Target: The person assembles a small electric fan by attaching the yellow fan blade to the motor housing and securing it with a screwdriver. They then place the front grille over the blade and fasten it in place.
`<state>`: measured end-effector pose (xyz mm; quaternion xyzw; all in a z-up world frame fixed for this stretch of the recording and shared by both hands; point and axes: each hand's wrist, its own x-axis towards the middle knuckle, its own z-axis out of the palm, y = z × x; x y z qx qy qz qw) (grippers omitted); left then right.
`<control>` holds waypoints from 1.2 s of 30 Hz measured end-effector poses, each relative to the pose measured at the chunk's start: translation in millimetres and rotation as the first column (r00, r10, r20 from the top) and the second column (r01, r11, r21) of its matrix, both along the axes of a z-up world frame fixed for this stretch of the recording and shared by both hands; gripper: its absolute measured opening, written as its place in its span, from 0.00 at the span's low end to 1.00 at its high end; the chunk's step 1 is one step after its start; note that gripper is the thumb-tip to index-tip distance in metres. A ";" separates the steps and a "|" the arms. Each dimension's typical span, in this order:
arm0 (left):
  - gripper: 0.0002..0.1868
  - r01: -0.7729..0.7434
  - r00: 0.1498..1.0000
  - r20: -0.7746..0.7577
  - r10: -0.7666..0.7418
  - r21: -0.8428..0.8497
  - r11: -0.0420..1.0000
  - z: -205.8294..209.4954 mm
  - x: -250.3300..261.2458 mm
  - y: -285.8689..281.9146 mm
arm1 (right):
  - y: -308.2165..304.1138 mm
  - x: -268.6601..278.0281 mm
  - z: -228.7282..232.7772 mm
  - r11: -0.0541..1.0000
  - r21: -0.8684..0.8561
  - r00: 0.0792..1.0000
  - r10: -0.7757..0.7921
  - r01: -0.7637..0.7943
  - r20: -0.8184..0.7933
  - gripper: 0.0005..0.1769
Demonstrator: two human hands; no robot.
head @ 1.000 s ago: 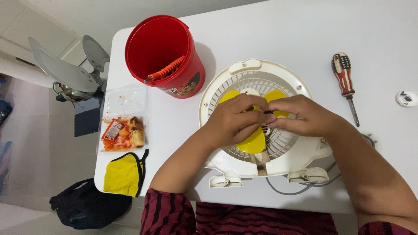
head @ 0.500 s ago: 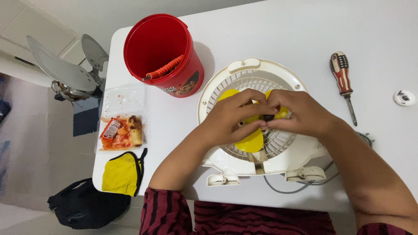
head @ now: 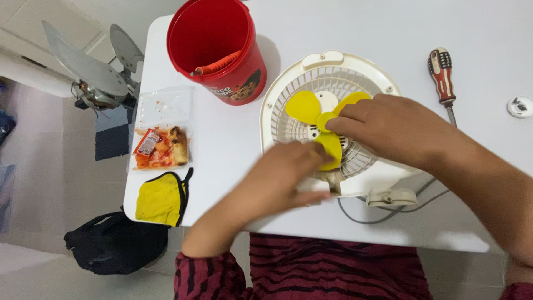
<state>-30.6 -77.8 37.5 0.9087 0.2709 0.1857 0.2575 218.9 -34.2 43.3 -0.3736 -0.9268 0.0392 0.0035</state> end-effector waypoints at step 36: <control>0.14 -0.336 0.926 -0.018 0.376 0.411 0.847 -86.6 42.8 -65.3 | 17.2 -23.5 -2.5 0.941 0.211 0.804 0.096 -0.266 0.587 0.13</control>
